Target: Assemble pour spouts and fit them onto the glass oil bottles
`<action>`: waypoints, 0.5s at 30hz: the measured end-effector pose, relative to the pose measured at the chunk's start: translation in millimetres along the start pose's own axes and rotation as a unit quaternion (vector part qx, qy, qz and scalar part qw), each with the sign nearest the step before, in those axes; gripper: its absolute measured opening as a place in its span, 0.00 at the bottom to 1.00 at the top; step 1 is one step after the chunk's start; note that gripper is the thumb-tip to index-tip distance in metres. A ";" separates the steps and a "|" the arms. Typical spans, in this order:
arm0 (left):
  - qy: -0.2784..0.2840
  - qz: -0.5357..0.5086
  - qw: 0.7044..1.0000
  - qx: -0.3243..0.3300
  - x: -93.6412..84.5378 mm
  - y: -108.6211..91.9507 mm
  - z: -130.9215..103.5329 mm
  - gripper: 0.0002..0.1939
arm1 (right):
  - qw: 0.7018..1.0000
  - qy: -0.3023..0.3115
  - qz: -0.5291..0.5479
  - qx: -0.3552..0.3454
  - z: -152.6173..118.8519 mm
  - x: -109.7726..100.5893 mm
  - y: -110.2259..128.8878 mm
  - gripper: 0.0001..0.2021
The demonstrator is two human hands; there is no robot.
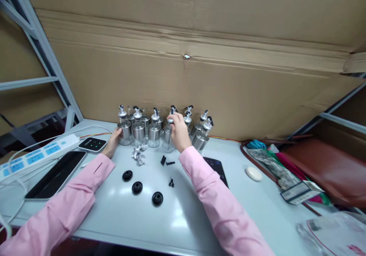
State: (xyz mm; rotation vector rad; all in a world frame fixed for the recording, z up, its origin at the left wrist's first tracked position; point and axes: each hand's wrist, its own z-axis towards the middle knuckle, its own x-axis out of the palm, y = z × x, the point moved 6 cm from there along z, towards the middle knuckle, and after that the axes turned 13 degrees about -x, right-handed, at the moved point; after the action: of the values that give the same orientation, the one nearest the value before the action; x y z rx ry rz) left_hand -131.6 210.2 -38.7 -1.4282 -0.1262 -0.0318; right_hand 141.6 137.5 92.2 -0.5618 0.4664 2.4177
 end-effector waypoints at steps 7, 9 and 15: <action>0.016 -0.024 1.000 -0.007 -0.7 4.3 2.9 0.25 | 1.000 0.011 0.006 0.010 -0.1 20.2 -24.5 0.18; 0.017 -0.030 0.999 -0.008 -1.6 5.9 3.9 0.25 | 1.000 0.019 0.006 0.007 -0.9 18.8 -21.9 0.19; 0.010 -0.054 0.998 -0.028 -1.2 9.6 7.0 0.29 | 0.978 -0.195 -0.077 0.013 -28.6 -50.8 1.0 0.19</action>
State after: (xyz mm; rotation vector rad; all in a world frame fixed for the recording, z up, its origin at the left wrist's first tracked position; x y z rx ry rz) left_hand -132.3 218.5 -47.4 -1.4759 -0.1878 -0.1401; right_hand 185.8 99.7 93.2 -0.0979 0.2745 2.2914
